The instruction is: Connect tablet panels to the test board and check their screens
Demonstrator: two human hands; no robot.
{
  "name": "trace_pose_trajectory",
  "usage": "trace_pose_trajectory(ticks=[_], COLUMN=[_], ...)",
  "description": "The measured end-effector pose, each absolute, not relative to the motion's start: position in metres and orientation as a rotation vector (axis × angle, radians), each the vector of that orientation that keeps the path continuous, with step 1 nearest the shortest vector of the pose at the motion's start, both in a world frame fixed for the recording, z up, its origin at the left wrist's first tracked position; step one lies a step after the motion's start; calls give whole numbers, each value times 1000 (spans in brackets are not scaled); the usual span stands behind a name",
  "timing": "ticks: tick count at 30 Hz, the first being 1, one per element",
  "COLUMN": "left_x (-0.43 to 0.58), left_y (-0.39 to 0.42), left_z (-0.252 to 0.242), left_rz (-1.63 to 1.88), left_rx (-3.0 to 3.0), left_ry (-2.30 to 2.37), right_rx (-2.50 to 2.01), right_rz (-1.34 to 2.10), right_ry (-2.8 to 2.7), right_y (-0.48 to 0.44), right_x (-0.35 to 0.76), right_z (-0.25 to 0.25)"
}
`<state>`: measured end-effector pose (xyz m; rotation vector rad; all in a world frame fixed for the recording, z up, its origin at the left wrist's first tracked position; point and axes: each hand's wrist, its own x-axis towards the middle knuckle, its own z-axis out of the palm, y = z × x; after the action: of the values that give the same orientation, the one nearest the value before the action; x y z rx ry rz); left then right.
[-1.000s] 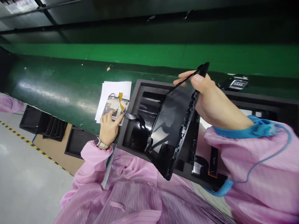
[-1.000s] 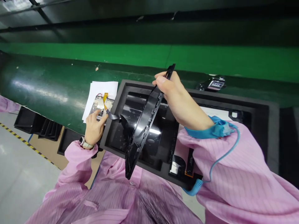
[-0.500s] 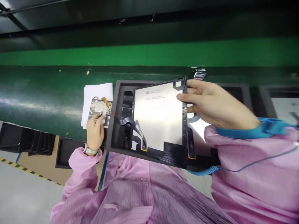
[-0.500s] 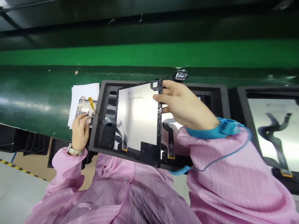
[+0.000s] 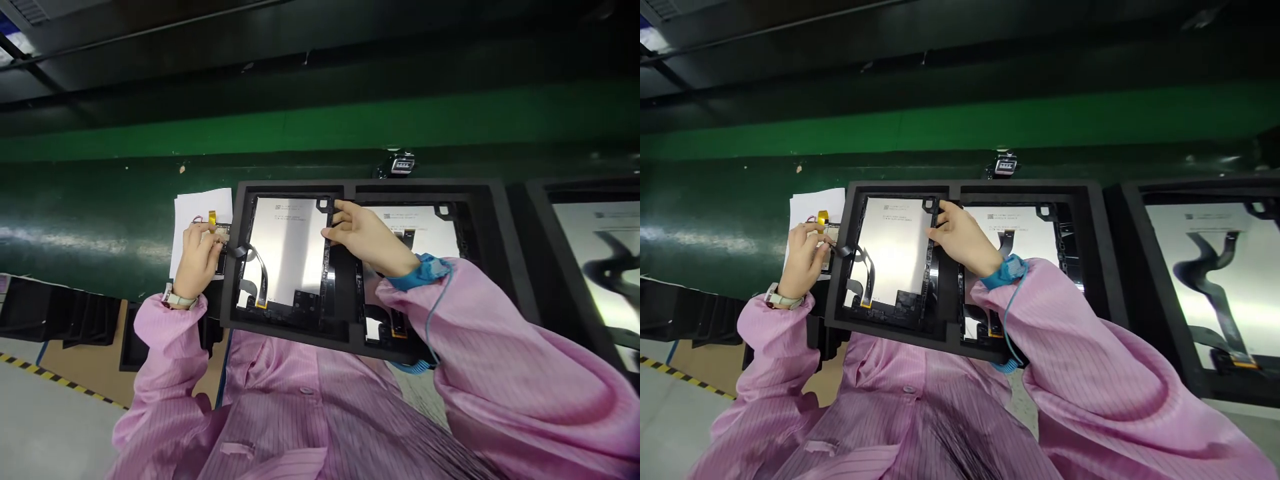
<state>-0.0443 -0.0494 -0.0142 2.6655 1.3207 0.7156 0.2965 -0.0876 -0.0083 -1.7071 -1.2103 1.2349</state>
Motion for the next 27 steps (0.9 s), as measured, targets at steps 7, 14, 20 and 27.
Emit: trace_pose_trajectory(ticks=[7, 14, 20, 27], left_x=[-40, -33, -31, -26], left_y=[-48, -47, -51, -54], left_z=[-5, -7, -19, -20], left_rz=[674, 750, 816, 857], left_rx=[2614, 2476, 2343, 2407], left_ry=[1315, 1207, 1265, 1267], right_rx=[-1681, -1464, -1460, -1408], right_rz=[425, 902, 933, 948], right_ry=[-1955, -2162, -2039, -1977], right_y=[-93, -69, -64, -63], right_x=[256, 163, 158, 160], right_z=[24, 21, 4, -1])
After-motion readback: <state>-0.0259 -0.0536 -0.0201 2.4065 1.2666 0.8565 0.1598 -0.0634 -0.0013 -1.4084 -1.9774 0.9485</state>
